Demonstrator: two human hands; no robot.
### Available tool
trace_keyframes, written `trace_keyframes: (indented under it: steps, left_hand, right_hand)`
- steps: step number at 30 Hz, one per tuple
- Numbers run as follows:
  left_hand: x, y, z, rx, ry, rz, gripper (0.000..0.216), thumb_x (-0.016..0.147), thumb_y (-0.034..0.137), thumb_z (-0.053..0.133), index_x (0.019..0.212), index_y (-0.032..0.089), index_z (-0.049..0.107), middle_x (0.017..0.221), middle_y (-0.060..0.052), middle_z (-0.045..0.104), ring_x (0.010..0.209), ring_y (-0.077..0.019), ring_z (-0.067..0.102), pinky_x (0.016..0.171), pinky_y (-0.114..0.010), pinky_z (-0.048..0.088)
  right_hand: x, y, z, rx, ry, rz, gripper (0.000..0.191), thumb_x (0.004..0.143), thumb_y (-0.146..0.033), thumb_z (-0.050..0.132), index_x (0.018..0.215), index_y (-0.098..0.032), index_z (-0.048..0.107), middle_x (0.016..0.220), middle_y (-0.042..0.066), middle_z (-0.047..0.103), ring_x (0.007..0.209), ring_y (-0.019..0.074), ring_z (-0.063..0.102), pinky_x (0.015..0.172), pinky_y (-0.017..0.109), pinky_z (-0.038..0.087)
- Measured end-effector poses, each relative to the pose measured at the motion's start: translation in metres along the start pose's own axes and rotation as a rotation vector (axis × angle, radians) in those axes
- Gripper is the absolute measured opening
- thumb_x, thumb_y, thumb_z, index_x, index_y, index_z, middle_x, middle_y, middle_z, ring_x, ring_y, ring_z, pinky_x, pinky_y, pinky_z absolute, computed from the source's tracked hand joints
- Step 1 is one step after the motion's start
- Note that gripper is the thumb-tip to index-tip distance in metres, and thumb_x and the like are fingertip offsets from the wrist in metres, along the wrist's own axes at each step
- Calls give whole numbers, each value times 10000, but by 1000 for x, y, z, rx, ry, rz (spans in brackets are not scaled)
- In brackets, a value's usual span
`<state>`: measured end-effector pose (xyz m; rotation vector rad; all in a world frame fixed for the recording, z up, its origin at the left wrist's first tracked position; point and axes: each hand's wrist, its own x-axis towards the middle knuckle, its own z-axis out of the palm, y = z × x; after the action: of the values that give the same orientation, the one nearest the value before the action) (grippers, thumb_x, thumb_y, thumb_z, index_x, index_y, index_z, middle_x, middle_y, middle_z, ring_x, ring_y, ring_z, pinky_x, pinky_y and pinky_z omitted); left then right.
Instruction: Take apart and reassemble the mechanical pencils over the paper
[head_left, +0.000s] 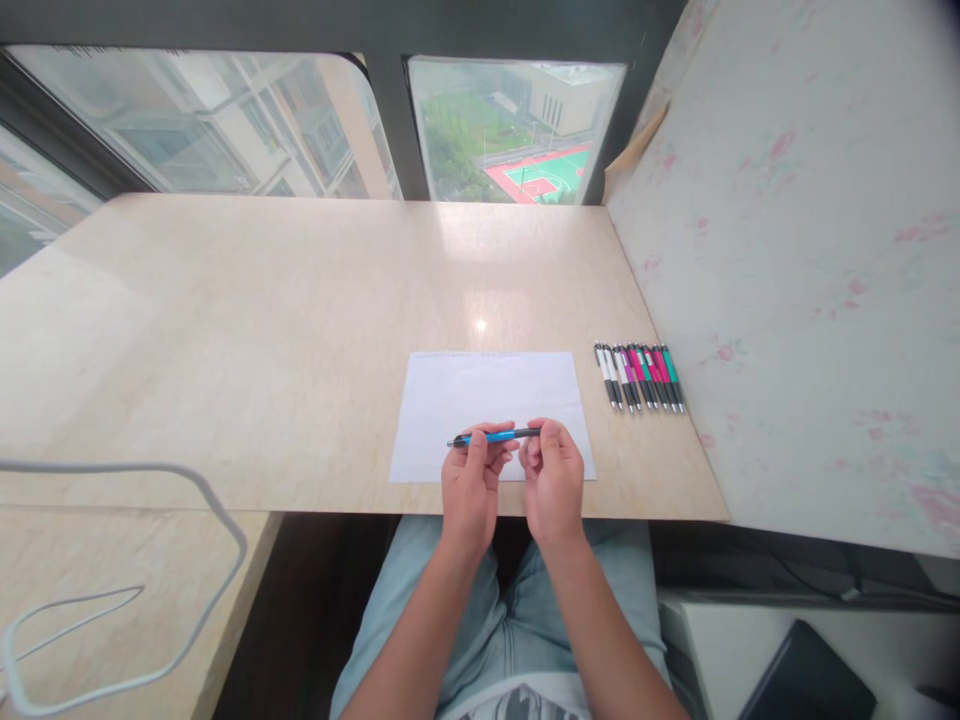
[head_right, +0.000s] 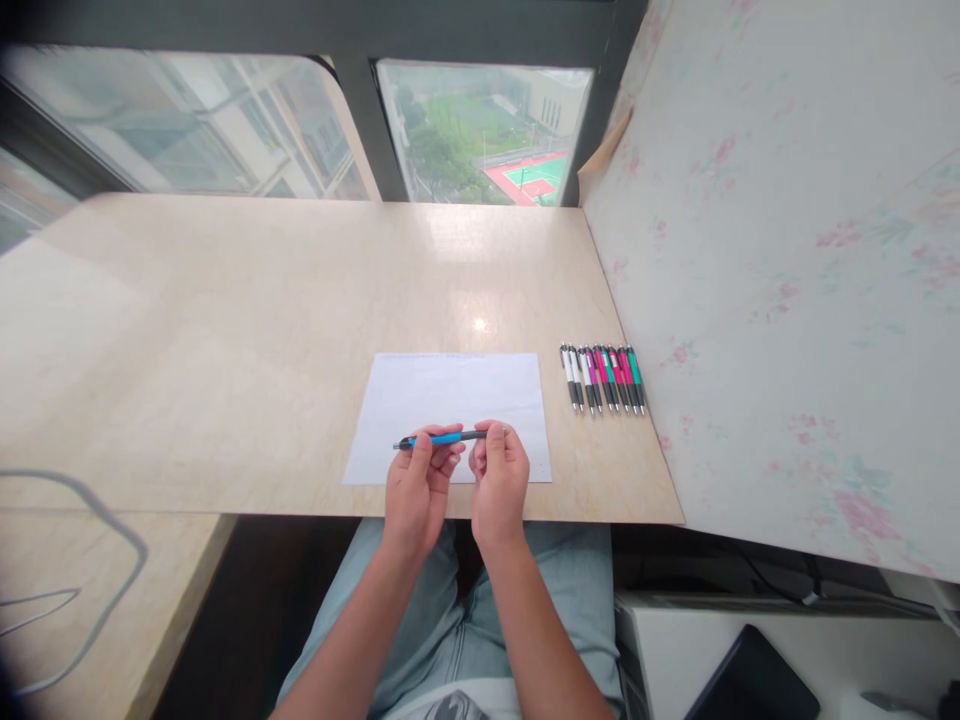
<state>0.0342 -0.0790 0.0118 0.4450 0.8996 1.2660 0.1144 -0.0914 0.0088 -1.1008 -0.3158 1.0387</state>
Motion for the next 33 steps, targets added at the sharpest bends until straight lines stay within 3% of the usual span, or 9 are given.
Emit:
trace_keyframes:
  steps: [4,9,13,15,19,26,28,30,33]
  left_hand:
    - [-5,5,8,-117,103,-183,225,846,351,747,875,131,705,940,-76,758,705,-92,687,624,-175,528]
    - [-5,15,7,-189,140,-275,148,866,270,721,851,127,689,867,-76,754,653,-79,662,597,-159,526]
    - [2,20,2,-87,66,-205,189,834,301,756,871,126,696,923,-88,760,695,-87,672,662,-174,542]
    - [8,22,0,-11,-7,-159,221,837,338,752,898,131,703,960,-97,762,727,-97,681,698,-189,546]
    - [22,24,0,91,-130,-86,242,856,375,729,936,147,720,1017,-95,758,776,-109,689,760,-223,546]
    - [54,22,1,130,-182,-25,255,843,396,738,906,149,717,1007,-99,757,767,-122,687,772,-254,534]
    - [59,21,-2,120,-181,-33,251,836,386,748,898,146,716,1009,-106,756,764,-124,688,767,-254,533]
    - [62,21,-6,108,-192,-49,247,838,381,747,892,142,717,995,-109,757,752,-122,688,768,-255,536]
    - [63,21,-11,92,-198,-62,242,843,379,743,896,145,719,990,-106,759,745,-121,689,771,-257,542]
  right_hand:
    - [-8,8,-6,-206,33,-157,348,965,-529,517,877,-206,612,606,-62,399,545,105,379,521,247,343]
    - [-6,6,-17,-361,-107,-295,301,976,-460,518,885,-211,658,672,-23,494,604,128,463,561,269,383]
    - [14,-5,-27,-352,-245,-206,292,957,-464,547,983,-212,692,635,-26,520,535,120,434,493,260,340]
    - [28,-14,-31,-394,-283,-172,346,973,-486,508,930,-203,702,590,-25,518,518,120,440,486,259,345]
    - [52,-28,-33,-573,-338,-222,278,938,-456,594,926,-208,720,581,-29,549,532,121,501,531,264,413]
    - [76,-17,-36,-617,-366,-414,178,889,-383,661,975,-239,722,945,48,721,822,177,653,742,326,524]
    - [78,-14,-37,-603,-357,-446,236,863,-394,691,1050,-250,706,1026,59,728,872,194,656,751,341,527]
    - [78,-13,-38,-630,-345,-457,256,887,-438,654,1041,-242,707,978,62,736,834,202,657,727,350,522]
    - [79,-14,-40,-736,-329,-433,398,953,-514,522,765,-213,702,704,41,689,657,187,623,647,337,487]
